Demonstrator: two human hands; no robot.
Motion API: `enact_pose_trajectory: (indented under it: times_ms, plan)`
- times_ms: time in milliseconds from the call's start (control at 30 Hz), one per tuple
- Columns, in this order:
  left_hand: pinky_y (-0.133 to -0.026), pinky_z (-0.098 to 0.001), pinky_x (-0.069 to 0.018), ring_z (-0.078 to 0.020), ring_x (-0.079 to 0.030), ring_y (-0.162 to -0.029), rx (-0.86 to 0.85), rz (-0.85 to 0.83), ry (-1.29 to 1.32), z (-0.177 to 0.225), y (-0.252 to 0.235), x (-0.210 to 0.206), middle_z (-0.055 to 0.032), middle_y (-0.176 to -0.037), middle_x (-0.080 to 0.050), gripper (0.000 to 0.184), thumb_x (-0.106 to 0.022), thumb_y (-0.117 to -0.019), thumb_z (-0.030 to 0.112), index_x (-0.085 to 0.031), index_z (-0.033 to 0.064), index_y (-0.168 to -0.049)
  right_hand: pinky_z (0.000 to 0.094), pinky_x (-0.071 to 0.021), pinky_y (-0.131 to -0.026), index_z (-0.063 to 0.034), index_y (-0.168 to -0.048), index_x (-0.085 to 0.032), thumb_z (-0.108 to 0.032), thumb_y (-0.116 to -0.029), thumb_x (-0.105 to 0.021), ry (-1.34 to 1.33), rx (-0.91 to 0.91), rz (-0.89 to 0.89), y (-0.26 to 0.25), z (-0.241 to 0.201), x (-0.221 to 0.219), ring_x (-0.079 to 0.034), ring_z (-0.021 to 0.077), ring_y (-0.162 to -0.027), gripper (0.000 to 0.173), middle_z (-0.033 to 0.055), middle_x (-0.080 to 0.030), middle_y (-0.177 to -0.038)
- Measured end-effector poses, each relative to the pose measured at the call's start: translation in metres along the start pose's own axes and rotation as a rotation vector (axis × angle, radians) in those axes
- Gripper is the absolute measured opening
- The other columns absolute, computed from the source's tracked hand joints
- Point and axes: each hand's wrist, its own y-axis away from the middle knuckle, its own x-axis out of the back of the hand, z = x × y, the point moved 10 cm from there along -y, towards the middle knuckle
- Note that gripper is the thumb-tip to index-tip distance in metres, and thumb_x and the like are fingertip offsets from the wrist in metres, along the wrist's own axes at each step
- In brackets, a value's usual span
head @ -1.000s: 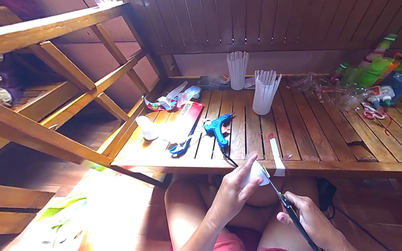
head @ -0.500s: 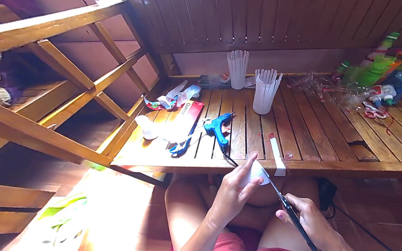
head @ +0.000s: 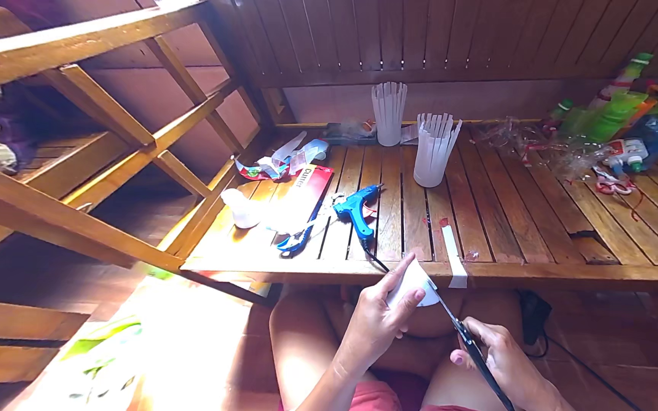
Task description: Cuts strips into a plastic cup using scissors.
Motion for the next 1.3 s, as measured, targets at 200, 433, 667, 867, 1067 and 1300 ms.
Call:
enact_pose_trajectory:
  times_ms: [200, 433, 667, 867, 1067, 1300]
  plan:
    - [-0.058, -0.0127, -0.0482, 0.0036, -0.057, -0.066, -0.268, -0.002, -0.237, 0.011, 0.002, -0.005, -0.0114, -0.113, -0.071, 0.052, -0.063, -0.1004, 0.025, -0.055, -0.0043, -0.143, 0.0233, -0.0405, -0.050, -0.0010, -0.080, -0.063, -0.068, -0.0907, -0.053, 0.071, -0.065, -0.074, -0.001, 0.002, 0.000, -0.049, 0.0083, -0.054, 0.069, 0.0047, -0.053, -0.062]
    - [-0.068, -0.0141, -0.0522, 0.0009, -0.063, -0.076, -0.325, 0.015, -0.278, 0.014, 0.002, -0.007, -0.0139, -0.118, -0.071, 0.053, -0.062, -0.1007, 0.027, -0.055, -0.0059, -0.142, 0.0187, -0.0363, -0.048, -0.0010, -0.078, -0.062, -0.063, -0.0937, -0.054, 0.054, -0.046, -0.026, 0.002, 0.000, 0.002, -0.045, 0.0042, -0.051, 0.065, 0.0031, -0.050, -0.058]
    - [-0.067, -0.0140, -0.0523, 0.0013, -0.063, -0.075, -0.328, 0.018, -0.273, 0.014, 0.002, -0.007, -0.0145, -0.118, -0.071, 0.053, -0.063, -0.1004, 0.026, -0.055, -0.0063, -0.142, 0.0171, -0.0347, -0.047, -0.0015, -0.076, -0.061, -0.059, -0.0948, -0.055, 0.067, -0.029, 0.000, 0.003, -0.002, 0.003, -0.043, 0.0025, -0.049, 0.061, 0.0020, -0.048, -0.056]
    - [-0.074, -0.0160, -0.0543, -0.0012, -0.066, -0.082, -0.339, 0.027, -0.306, 0.013, 0.003, -0.005, -0.0147, -0.119, -0.071, 0.053, -0.062, -0.1009, 0.028, -0.055, -0.0055, -0.142, 0.0166, -0.0344, -0.046, -0.0024, -0.074, -0.060, -0.059, -0.0944, -0.056, 0.084, -0.021, 0.013, 0.003, -0.003, 0.004, -0.044, 0.0023, -0.048, 0.060, 0.0017, -0.047, -0.055]
    - [-0.080, -0.0171, -0.0547, -0.0028, -0.068, -0.089, -0.350, 0.034, -0.315, 0.013, 0.003, -0.004, -0.0149, -0.120, -0.071, 0.054, -0.063, -0.1004, 0.029, -0.056, -0.0059, -0.141, 0.0149, -0.0330, -0.046, -0.0022, -0.073, -0.059, -0.056, -0.0947, -0.057, 0.068, -0.013, 0.010, 0.003, -0.003, 0.004, -0.042, 0.0004, -0.048, 0.059, 0.0012, -0.046, -0.054]
    - [-0.060, -0.0147, -0.0555, 0.0032, -0.064, -0.072, -0.188, 0.034, -0.037, 0.006, 0.003, -0.001, -0.0086, -0.125, -0.067, 0.052, -0.061, -0.1017, 0.021, -0.051, -0.0056, -0.144, 0.0132, -0.0327, -0.048, -0.0006, -0.074, -0.060, -0.055, -0.0939, -0.059, 0.008, 0.009, 0.027, 0.004, -0.004, 0.004, -0.042, -0.0009, -0.050, 0.058, 0.0017, -0.047, -0.055]
